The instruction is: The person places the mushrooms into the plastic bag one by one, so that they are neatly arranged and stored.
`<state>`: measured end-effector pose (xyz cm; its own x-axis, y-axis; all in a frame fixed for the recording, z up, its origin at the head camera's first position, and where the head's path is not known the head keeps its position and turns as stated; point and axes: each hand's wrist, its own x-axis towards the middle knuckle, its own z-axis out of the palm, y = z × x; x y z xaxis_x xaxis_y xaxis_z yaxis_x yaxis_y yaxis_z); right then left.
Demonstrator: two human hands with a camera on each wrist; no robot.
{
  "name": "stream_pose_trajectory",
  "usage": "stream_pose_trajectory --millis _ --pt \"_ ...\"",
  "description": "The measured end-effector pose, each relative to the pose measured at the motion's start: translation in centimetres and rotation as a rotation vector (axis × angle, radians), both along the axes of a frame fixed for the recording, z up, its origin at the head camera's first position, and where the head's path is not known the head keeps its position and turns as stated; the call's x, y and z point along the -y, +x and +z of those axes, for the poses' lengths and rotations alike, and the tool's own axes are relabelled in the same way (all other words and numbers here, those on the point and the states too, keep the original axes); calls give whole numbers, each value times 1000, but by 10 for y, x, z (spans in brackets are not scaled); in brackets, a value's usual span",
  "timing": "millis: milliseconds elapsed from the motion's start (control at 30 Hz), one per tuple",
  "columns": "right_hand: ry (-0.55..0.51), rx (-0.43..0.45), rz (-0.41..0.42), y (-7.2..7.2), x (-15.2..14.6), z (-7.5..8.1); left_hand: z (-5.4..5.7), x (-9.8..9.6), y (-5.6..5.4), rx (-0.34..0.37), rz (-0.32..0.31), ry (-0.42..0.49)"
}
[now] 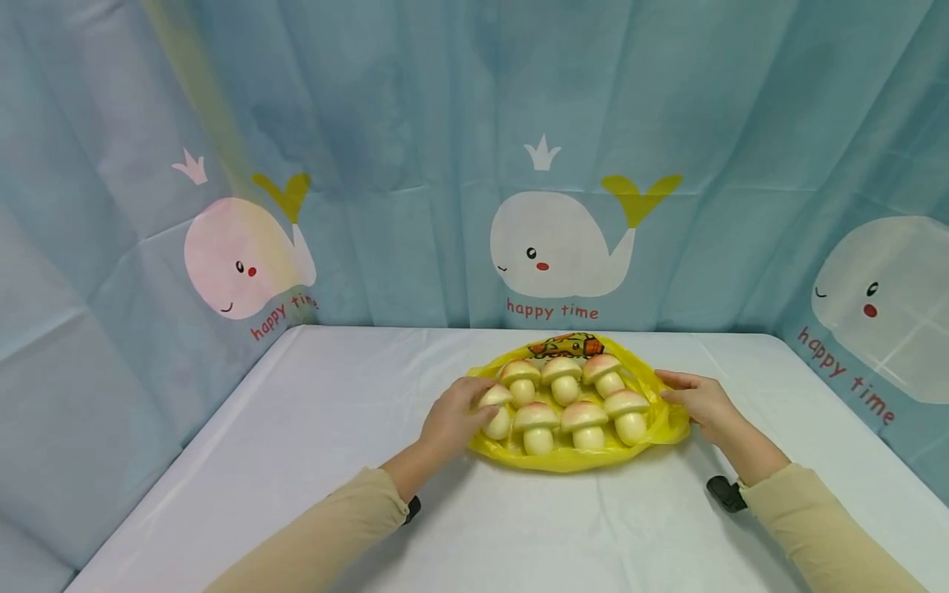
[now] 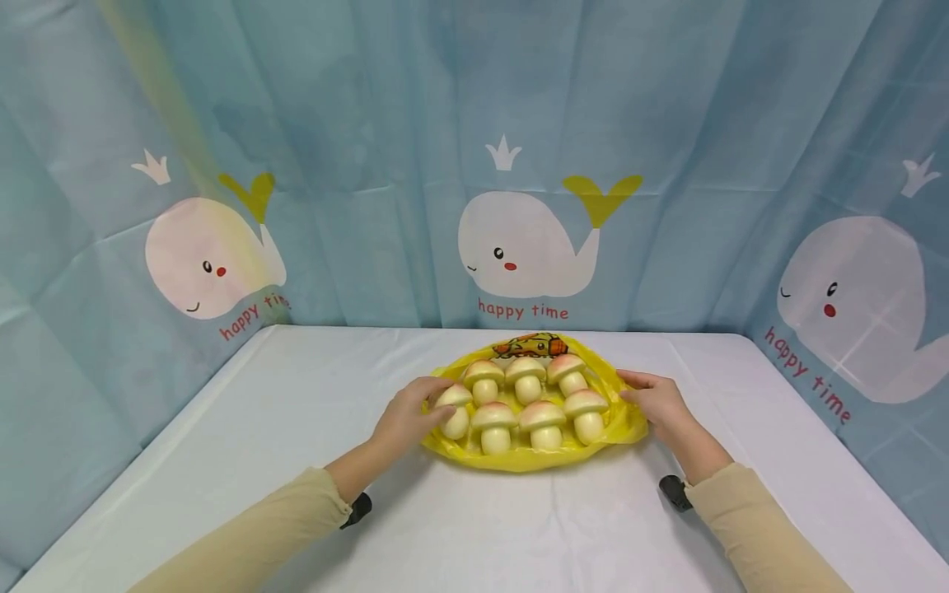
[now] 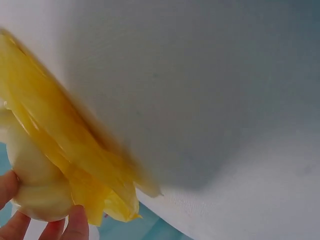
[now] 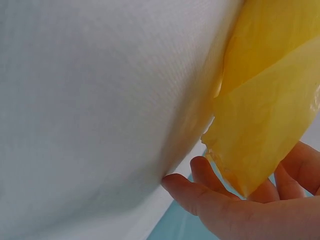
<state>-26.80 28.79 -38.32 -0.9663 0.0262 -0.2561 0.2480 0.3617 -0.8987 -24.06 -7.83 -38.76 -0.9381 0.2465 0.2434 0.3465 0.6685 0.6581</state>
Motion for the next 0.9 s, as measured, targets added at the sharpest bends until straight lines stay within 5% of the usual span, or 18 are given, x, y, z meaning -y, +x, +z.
stream_pose_trajectory --millis 600,900 --pt "1 4 -7 0 1 1 0 -8 -1 39 8 -118" --pt "3 3 -7 0 0 0 -1 -9 1 2 15 -136"
